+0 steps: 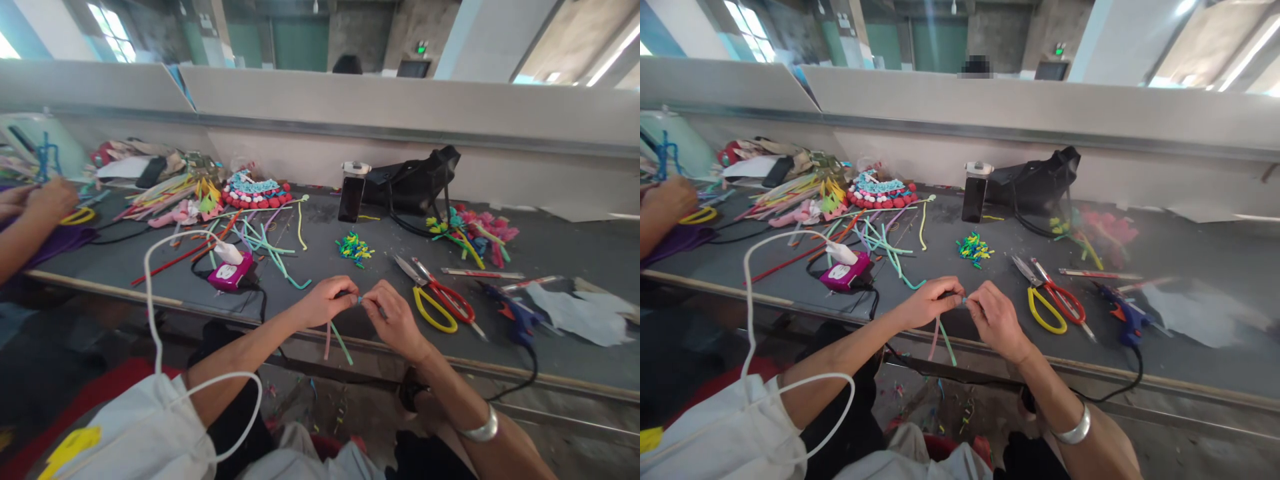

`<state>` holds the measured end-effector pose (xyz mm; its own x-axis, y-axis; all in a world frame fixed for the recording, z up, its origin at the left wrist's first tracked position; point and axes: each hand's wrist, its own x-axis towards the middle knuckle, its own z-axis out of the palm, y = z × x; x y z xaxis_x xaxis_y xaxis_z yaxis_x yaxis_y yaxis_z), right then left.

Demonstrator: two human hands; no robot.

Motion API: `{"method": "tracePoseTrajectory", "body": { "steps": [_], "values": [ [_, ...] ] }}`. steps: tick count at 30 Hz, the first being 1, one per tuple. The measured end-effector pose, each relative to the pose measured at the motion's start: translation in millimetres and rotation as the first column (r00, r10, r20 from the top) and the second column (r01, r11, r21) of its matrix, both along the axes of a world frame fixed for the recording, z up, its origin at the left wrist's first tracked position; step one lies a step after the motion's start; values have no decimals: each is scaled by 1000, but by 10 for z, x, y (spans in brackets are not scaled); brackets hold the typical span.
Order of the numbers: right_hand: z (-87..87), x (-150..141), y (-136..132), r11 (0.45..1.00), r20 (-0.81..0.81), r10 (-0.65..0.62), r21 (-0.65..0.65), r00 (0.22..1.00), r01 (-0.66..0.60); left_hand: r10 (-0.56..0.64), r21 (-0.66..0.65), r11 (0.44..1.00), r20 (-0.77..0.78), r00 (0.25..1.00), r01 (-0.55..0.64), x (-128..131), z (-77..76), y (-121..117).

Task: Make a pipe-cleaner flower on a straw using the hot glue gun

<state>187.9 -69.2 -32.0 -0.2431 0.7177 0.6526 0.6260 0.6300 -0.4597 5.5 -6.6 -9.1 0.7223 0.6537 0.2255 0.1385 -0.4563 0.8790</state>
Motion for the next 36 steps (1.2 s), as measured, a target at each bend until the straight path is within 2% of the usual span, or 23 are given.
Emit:
{"method": "tracePoseTrajectory", "body": {
  "steps": [1, 3, 4, 5, 6, 7, 9, 10, 12, 14, 16, 21, 24, 28, 30, 32, 34, 36],
  "values": [
    [-5, -1, 2, 999, 33, -3, 33, 999, 2, -19, -183, 983, 18, 1000, 22, 7, 0, 1],
    [-10, -8, 7, 997, 69, -13, 74, 998, 8, -40, -470, 881, 44, 998, 56, 11, -3, 5],
    [-9, -15, 9, 997, 64, -16, 73, 998, 12, -45, -545, 836, 46, 998, 63, 6, -3, 8],
    [-6, -21, 12, 998, 43, -18, 54, 999, 16, -47, -565, 823, 39, 998, 61, -2, 0, 12],
    [-1, -27, 15, 1000, 10, -20, 22, 1000, 19, -47, -528, 848, 24, 999, 53, -14, 6, 18],
    [5, -31, 17, 999, -31, -25, -23, 999, 24, -42, -434, 900, 4, 999, 40, -28, 14, 24],
    [22, -28, 21, 991, -107, -44, -130, 993, 30, -8, -100, 995, -40, 999, 4, -60, 23, 38],
    [30, -22, 22, 983, -133, -52, -184, 990, 26, 12, 97, 995, -63, 998, -6, -76, 20, 44],
    [43, -5, 23, 961, -168, -50, -278, 984, 1, 46, 400, 917, -111, 993, 2, -100, -6, 56],
    [50, 10, 21, 938, -195, -37, -346, 980, -33, 67, 552, 833, -136, 989, 20, -110, -43, 64],
    [55, 17, 15, 919, -214, -30, -390, 976, -58, 65, 608, 794, -115, 991, 19, -107, -67, 66],
    [66, 13, -7, 902, -238, -28, -424, 971, -78, 13, 624, 782, -24, 1000, 5, -80, -38, 42],
    [53, 17, -13, 885, -284, -15, -450, 959, -120, 20, 677, 736, -49, 999, 19, -81, -29, 32],
    [19, 28, -13, 833, -375, 15, -508, 927, -219, 24, 738, 673, -91, 996, 51, -93, -53, 39],
    [15, 25, -16, 821, -392, 35, -513, 919, -250, 9, 711, 701, -87, 996, 56, -87, -50, 27],
    [25, 13, -26, 835, -369, 49, -495, 928, -240, -11, 611, 791, -51, 999, 40, -69, -28, -2],
    [42, -8, -42, 882, -296, 38, -439, 954, -172, 5, 423, 906, 25, 1000, -15, -39, 1, -34],
    [53, -30, -59, 935, -207, 19, -343, 978, -91, 48, 139, 989, 73, 996, -58, -8, 19, -51]
  ]
}}
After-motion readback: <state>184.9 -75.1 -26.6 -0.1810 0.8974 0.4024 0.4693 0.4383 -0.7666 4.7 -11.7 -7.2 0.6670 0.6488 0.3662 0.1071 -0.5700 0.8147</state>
